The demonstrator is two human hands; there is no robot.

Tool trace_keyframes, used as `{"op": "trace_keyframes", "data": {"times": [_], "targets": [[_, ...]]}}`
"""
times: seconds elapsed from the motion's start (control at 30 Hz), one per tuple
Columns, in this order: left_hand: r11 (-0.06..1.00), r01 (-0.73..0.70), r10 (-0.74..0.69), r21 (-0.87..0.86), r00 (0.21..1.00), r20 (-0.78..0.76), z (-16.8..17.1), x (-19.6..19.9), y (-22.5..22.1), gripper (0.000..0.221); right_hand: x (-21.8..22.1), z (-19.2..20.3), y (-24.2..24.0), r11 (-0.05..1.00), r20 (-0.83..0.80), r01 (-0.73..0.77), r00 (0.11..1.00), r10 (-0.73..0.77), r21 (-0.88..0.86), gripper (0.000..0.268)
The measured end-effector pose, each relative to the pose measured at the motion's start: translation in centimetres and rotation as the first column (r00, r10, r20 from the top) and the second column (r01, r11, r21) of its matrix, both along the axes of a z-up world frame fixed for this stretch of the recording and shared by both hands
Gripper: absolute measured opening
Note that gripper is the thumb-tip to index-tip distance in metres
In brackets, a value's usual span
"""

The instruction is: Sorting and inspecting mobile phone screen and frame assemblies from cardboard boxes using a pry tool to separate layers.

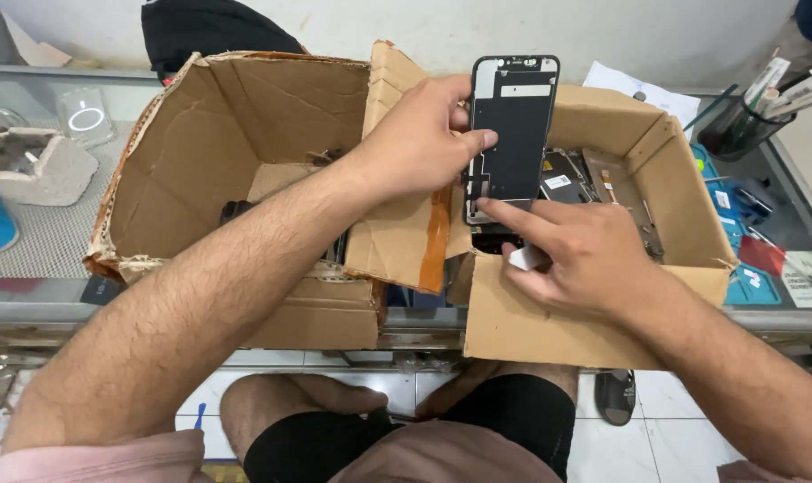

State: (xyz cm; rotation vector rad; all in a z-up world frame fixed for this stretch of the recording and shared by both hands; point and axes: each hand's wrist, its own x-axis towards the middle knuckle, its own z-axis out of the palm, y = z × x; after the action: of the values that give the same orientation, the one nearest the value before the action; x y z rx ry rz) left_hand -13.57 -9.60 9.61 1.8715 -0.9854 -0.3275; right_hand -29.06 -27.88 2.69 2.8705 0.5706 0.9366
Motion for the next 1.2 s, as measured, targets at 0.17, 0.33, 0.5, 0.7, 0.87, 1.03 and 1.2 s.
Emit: {"op": "trace_keyframes", "data": {"times": [0.17,0.33,0.5,0.7,0.87,1.03,1.2], "targets": [[0.999,0.036,-0.037,-0.034,0.999,-0.036,0.1,-0.2,0.1,0.023,0.6,0.0,0.0,0.999,-0.125,-0.012,0.992,0.006,-0.048,0.062],[1.000,-0.008,0.008,0.008,1.000,0.019,-0.2,0.1,-0.1,0.021,0.6,-0.6,0.1,0.995,-0.022,-0.054,0.998,0.053,-0.086,0.061],[1.000,0.018,-0.018,-0.009,1.000,-0.025,-0.1,0.0,-0.1,0.020,0.4,-0.2,0.6,0.993,0.016,-0.096,0.995,0.097,-0.062,0.057],[1.000,0.022,-0.022,-0.020,1.000,0.015,0.0,-0.2,0.0,0.024,0.3,0.1,0.9,0.992,0.032,-0.124,0.992,0.125,-0.011,0.048],[1.000,0.010,-0.009,-0.025,0.997,0.071,-0.7,0.3,-0.2,0.024,0.3,0.1,1.0,0.991,0.022,-0.129,0.991,0.130,-0.016,0.049],[0.999,0.037,-0.036,-0.035,0.999,0.021,-0.3,-0.2,0.0,0.021,0.2,-0.1,0.8,0.994,0.000,-0.106,0.994,0.106,0.005,0.054],[0.998,0.041,-0.040,-0.039,0.998,0.047,-0.3,-0.1,0.1,0.025,0.1,0.4,0.8,0.989,-0.074,-0.124,0.989,0.129,0.077,0.052]]}}
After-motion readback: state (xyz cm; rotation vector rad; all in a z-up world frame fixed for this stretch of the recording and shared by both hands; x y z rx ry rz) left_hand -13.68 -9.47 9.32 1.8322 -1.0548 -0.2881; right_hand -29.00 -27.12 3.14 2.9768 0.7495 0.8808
